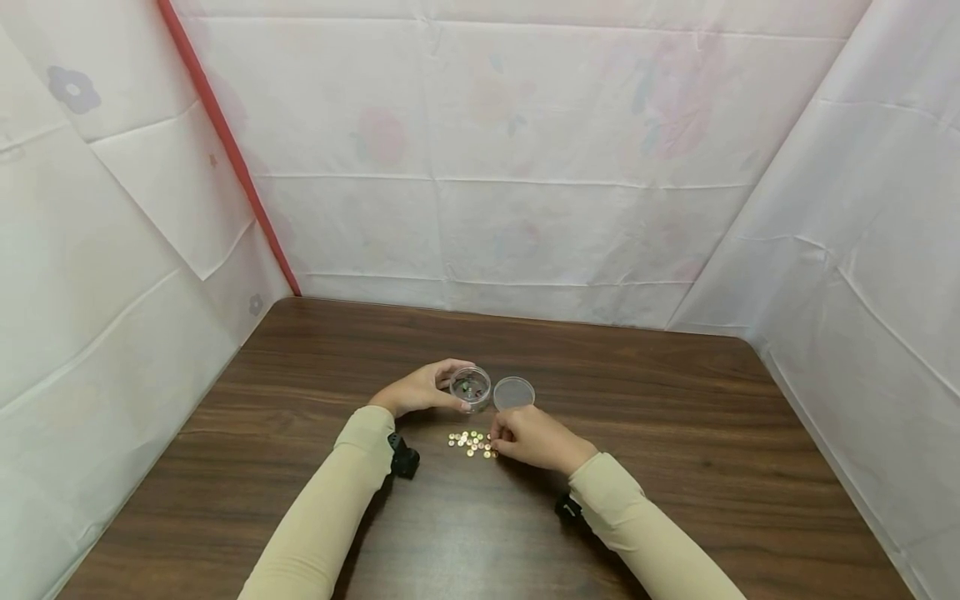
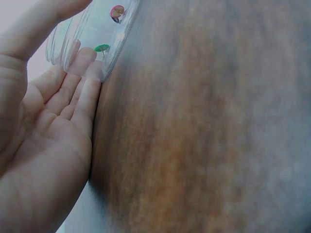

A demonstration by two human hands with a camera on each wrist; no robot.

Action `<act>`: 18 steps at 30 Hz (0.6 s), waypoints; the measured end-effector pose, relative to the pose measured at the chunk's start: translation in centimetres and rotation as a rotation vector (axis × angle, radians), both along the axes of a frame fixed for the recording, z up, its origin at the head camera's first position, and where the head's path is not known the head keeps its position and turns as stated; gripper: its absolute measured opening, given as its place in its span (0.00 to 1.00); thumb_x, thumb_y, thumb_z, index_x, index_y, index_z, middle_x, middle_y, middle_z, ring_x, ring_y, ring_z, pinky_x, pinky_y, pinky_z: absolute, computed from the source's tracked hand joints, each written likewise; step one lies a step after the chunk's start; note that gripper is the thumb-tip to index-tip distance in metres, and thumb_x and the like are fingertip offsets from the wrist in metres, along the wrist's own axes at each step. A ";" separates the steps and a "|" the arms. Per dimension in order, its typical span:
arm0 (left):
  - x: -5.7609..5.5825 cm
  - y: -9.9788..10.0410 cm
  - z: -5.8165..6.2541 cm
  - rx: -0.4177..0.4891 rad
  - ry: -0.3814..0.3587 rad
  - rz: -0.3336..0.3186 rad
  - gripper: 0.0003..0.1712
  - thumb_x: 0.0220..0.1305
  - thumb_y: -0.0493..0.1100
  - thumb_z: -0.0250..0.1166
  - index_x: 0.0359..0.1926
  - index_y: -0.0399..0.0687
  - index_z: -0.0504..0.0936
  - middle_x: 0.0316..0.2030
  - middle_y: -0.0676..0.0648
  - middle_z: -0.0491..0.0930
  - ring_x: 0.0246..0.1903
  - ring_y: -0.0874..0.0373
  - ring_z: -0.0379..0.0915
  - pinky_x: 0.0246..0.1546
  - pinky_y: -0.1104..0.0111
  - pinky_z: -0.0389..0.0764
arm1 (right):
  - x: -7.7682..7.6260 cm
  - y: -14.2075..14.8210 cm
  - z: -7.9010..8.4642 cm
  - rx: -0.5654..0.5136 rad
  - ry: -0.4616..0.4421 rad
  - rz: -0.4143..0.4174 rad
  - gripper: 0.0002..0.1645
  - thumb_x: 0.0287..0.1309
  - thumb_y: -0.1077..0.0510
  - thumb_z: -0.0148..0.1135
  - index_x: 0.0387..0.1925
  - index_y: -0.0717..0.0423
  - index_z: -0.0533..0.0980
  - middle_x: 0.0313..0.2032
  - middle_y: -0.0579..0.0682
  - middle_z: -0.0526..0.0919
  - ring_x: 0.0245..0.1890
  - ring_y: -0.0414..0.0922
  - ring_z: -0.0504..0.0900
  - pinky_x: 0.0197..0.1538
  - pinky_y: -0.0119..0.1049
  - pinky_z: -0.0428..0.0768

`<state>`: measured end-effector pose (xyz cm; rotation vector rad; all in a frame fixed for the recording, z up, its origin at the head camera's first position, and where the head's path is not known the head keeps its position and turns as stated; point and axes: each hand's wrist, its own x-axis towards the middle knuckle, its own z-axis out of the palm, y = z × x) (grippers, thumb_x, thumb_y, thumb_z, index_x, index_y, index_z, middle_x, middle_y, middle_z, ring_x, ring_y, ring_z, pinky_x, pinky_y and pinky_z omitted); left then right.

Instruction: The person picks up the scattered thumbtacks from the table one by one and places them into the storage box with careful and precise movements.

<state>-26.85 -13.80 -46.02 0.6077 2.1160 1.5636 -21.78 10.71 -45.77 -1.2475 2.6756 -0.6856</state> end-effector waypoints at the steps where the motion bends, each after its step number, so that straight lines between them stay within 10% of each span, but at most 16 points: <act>1: 0.0 0.0 0.0 0.002 0.000 0.000 0.44 0.49 0.40 0.73 0.66 0.46 0.62 0.66 0.41 0.62 0.65 0.50 0.53 0.66 0.49 0.57 | 0.0 0.0 0.0 0.002 0.003 -0.001 0.04 0.57 0.58 0.62 0.27 0.48 0.78 0.20 0.37 0.76 0.19 0.30 0.71 0.23 0.25 0.73; 18: 0.2 0.1 0.1 -0.015 -0.007 0.026 0.44 0.48 0.41 0.74 0.66 0.49 0.63 0.65 0.43 0.64 0.64 0.51 0.55 0.65 0.50 0.59 | 0.1 -0.2 0.4 0.061 0.019 -0.028 0.07 0.61 0.58 0.58 0.27 0.49 0.77 0.23 0.38 0.77 0.21 0.30 0.71 0.26 0.28 0.75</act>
